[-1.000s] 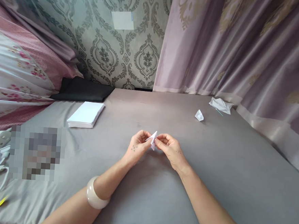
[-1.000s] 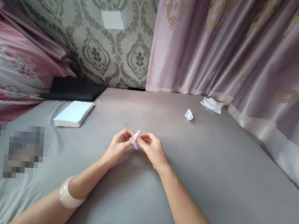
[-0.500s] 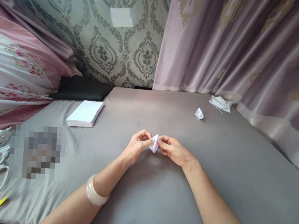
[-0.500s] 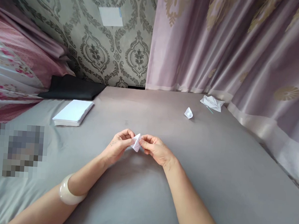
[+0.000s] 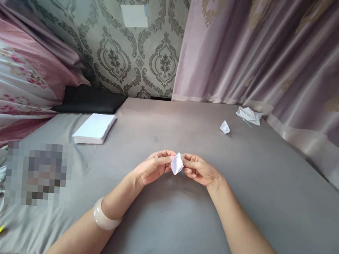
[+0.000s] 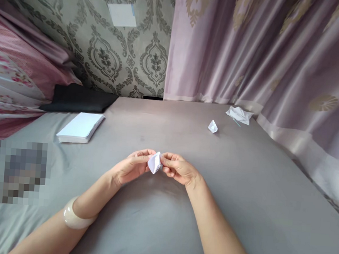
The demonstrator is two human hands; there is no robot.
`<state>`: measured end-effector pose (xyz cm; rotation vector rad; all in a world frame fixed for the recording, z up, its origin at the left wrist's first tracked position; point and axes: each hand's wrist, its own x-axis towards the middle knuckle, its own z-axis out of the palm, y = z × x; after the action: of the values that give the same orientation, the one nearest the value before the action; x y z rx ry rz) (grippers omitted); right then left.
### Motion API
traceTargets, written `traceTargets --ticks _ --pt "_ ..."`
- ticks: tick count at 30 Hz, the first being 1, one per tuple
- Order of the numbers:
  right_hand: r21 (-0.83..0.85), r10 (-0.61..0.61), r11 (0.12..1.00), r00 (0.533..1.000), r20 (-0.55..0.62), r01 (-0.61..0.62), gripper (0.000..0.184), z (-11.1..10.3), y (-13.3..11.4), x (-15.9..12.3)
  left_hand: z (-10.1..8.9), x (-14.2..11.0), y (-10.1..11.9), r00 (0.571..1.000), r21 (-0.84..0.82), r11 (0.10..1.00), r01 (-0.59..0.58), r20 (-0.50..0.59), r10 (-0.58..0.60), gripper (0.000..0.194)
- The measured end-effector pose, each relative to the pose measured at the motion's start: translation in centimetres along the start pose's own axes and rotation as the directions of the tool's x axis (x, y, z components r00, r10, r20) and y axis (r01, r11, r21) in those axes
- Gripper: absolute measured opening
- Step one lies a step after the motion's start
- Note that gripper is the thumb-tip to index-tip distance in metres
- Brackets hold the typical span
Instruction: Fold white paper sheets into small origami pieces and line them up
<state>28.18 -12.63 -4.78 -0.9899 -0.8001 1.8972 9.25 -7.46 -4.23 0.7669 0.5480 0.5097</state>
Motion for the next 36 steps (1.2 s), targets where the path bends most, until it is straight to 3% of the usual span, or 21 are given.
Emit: traceTargets --ticks 10,15,21,28,36 --pt "0.062 -0.015 0.998 0.992 -0.125 0.023 0.027 0.1 0.4 0.3 0.0 0.4 -0.6 0.994 -0.02 0.994 0.107 -0.017 -0.107 0.027" --pt "0.123 -0.055 0.99 0.986 -0.155 0.074 0.025 -0.1 0.3 0.4 0.1 0.5 -0.8 0.997 -0.104 0.993 0.061 -0.035 -0.065 0.027" --pt "0.088 -0.075 0.992 0.976 -0.203 0.094 0.027 0.4 0.5 0.5 0.3 0.5 -1.1 0.997 -0.083 0.996 0.04 -0.06 -0.045 0.022" --pt "0.121 -0.117 0.982 0.972 -0.203 0.144 0.029 1.1 0.7 0.7 0.4 0.3 -1.2 0.999 -0.001 0.999 -0.032 -0.017 0.032 0.02" --pt "0.131 -0.13 0.979 0.975 -0.183 0.155 0.032 1.8 0.9 0.8 0.7 0.4 -1.3 0.984 0.135 0.988 -0.07 -0.154 0.09 0.028"
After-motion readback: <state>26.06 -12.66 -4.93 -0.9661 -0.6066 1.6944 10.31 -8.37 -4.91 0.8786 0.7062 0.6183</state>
